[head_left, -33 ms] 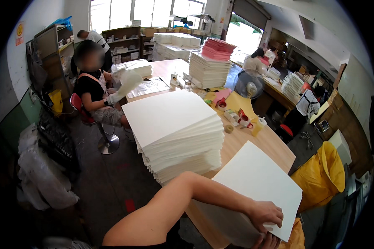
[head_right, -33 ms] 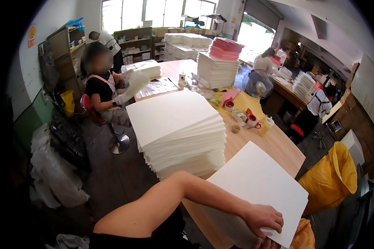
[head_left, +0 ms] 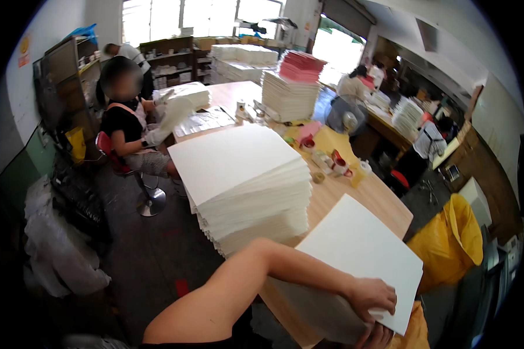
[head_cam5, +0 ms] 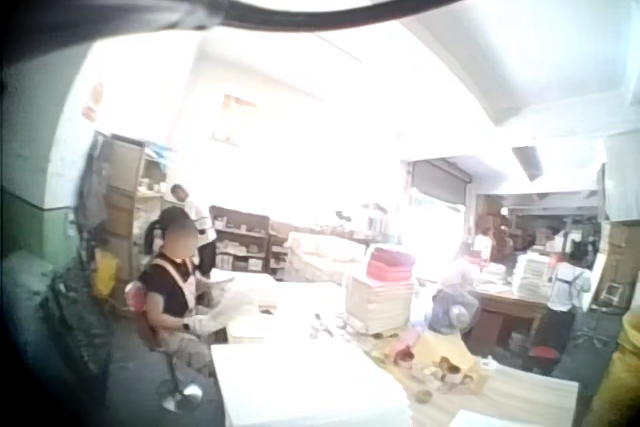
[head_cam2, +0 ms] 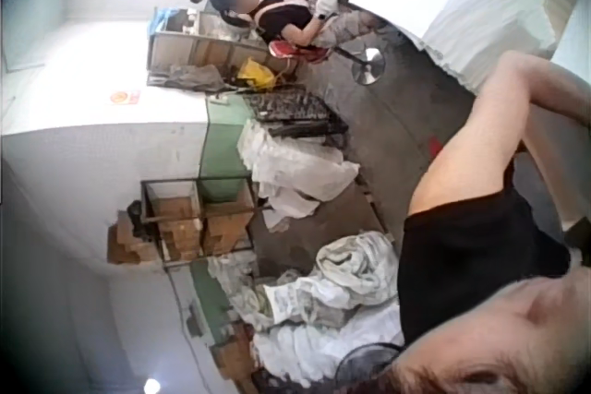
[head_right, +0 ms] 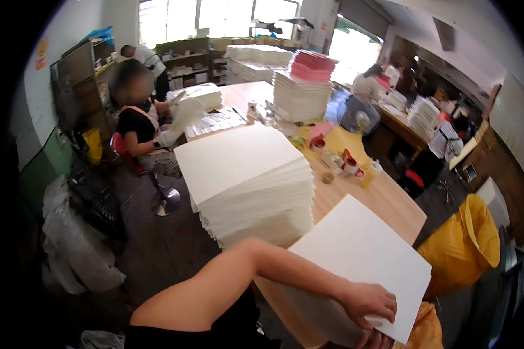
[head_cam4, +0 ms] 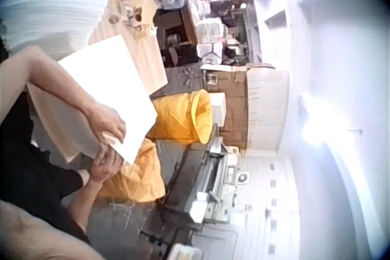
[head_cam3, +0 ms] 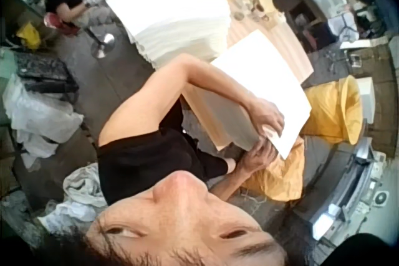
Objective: The person repeatedly picks up stacks of white paper sheets from a table, separates them into smaller bundles, and places them back down. The process involves handling the paper by hand and organizing it into neat piles.
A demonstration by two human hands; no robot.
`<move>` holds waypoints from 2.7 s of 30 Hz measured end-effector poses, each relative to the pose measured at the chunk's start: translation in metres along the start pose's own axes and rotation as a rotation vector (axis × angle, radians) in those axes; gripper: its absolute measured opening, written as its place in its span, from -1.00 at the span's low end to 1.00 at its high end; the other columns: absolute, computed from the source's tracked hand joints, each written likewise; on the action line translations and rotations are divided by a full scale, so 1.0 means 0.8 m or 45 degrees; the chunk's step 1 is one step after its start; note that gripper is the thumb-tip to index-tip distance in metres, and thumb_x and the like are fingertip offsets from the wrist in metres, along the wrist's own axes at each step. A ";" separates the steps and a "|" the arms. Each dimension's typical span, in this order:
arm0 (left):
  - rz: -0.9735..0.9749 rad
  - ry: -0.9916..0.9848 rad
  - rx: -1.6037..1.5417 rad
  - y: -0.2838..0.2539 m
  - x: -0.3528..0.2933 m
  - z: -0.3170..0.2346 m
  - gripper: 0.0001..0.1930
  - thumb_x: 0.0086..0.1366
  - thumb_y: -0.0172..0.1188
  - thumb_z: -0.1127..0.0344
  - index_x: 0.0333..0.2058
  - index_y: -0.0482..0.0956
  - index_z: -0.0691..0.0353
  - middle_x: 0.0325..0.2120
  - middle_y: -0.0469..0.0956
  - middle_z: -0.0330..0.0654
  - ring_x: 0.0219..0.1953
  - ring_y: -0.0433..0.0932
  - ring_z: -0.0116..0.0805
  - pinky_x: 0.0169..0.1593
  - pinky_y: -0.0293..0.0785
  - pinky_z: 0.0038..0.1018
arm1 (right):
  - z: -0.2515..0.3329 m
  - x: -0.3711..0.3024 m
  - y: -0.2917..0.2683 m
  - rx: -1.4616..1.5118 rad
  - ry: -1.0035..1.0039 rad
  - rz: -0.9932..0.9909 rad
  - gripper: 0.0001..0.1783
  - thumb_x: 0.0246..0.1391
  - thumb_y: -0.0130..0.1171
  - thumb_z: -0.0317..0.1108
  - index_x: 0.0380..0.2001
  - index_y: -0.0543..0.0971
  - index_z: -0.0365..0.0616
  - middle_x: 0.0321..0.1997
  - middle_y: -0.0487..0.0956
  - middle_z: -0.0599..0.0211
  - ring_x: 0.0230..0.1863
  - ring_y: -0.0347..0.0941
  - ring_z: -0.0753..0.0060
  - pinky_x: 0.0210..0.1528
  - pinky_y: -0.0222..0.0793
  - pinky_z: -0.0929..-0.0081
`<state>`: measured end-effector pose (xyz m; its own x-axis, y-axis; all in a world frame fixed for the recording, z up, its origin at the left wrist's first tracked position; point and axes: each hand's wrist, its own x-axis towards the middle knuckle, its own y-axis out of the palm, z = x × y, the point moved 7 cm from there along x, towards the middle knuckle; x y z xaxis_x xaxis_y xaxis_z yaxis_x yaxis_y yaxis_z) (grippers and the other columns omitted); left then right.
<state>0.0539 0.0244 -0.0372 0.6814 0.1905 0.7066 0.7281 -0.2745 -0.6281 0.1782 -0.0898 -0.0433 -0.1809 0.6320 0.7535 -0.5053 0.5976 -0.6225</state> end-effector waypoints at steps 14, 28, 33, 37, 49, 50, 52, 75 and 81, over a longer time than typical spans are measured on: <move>0.129 -0.110 0.086 -0.018 0.005 -0.011 -0.46 0.18 0.47 0.15 0.13 0.61 0.13 0.09 0.61 -0.10 0.14 0.58 0.00 0.13 0.59 -0.15 | -0.073 -0.057 -0.011 0.046 0.439 -0.017 -0.52 0.40 0.24 -0.33 0.29 0.54 -0.30 0.41 0.49 -0.17 0.36 0.48 -0.16 0.24 0.52 0.11; 0.215 -0.300 0.224 -0.027 0.012 -0.012 -0.31 0.21 0.47 0.14 0.29 0.51 0.15 0.06 0.66 -0.05 0.03 0.69 -0.05 0.09 0.66 -0.20 | -0.113 0.002 -0.060 -0.011 0.736 0.555 -0.55 0.37 0.27 -0.11 -0.44 0.52 -0.30 -0.50 0.55 -0.04 -0.44 0.46 -0.18 -0.32 0.42 0.13; 0.176 -0.450 0.140 -0.033 0.011 -0.010 -0.38 0.28 0.33 0.35 0.33 0.46 0.07 0.20 0.58 0.02 -0.01 0.73 -0.01 -0.01 0.70 -0.20 | -0.081 0.044 -0.047 0.131 0.778 0.118 -0.53 0.29 0.40 -0.19 -0.44 0.37 -0.26 -0.57 0.47 0.03 -0.52 0.49 -0.04 -0.40 0.38 0.11; 0.161 -0.283 0.110 -0.034 0.014 -0.013 -0.53 0.31 0.26 0.46 0.19 0.61 -0.02 0.31 0.48 0.02 -0.03 0.74 0.00 -0.03 0.71 -0.20 | -0.109 0.025 -0.008 1.249 1.154 -0.238 -0.57 0.43 0.25 -0.20 -0.50 0.37 -0.10 -0.60 0.45 0.48 -0.57 0.41 0.64 -0.51 0.29 0.56; 0.189 -0.288 0.059 -0.043 0.018 -0.018 -0.47 0.15 0.59 -0.03 0.09 0.72 -0.11 0.21 0.54 -0.02 -0.01 0.71 -0.08 0.02 0.70 -0.22 | -0.109 0.049 -0.001 1.565 1.246 -0.207 -0.56 0.44 0.20 -0.21 -0.57 0.40 -0.01 -0.67 0.37 0.49 -0.64 0.42 0.54 -0.56 0.24 0.57; 0.184 -0.288 0.059 -0.043 0.018 -0.018 -0.45 0.15 0.60 -0.06 0.11 0.72 -0.14 0.20 0.54 -0.01 -0.02 0.71 -0.08 0.02 0.69 -0.23 | -0.107 0.050 -0.001 1.579 1.252 -0.207 -0.56 0.44 0.20 -0.20 -0.57 0.40 -0.01 -0.67 0.37 0.50 -0.64 0.42 0.54 -0.56 0.24 0.57; 0.189 -0.310 0.032 -0.043 0.017 -0.016 -0.45 0.15 0.60 -0.05 0.12 0.72 -0.16 0.20 0.54 -0.03 -0.01 0.70 -0.08 0.03 0.69 -0.23 | -0.107 0.051 -0.001 1.558 1.268 -0.203 -0.56 0.44 0.20 -0.20 -0.57 0.40 -0.01 -0.67 0.37 0.50 -0.64 0.42 0.54 -0.56 0.24 0.57; 0.180 -0.255 0.067 -0.047 0.026 -0.025 -0.54 0.19 0.58 0.07 0.04 0.69 -0.07 0.24 0.51 -0.02 0.08 0.66 0.00 0.06 0.67 -0.21 | -0.107 0.055 0.003 1.603 1.249 -0.183 -0.56 0.43 0.21 -0.18 -0.58 0.42 -0.01 -0.67 0.41 0.50 -0.64 0.45 0.57 -0.59 0.28 0.58; 0.192 -0.373 -0.043 -0.046 0.018 -0.012 -0.48 0.12 0.63 0.13 0.07 0.70 -0.07 0.21 0.53 -0.05 0.06 0.68 -0.01 0.07 0.67 -0.22 | -0.109 0.049 0.002 1.579 1.194 -0.161 -0.54 0.45 0.20 -0.15 -0.57 0.42 -0.02 -0.66 0.42 0.52 -0.64 0.44 0.61 -0.60 0.27 0.61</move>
<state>0.0362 0.0282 -0.0012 0.7775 0.4071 0.4794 0.6176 -0.3504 -0.7041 0.2442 -0.0210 -0.0331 0.2477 0.9642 0.0951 -0.9165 0.2014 0.3457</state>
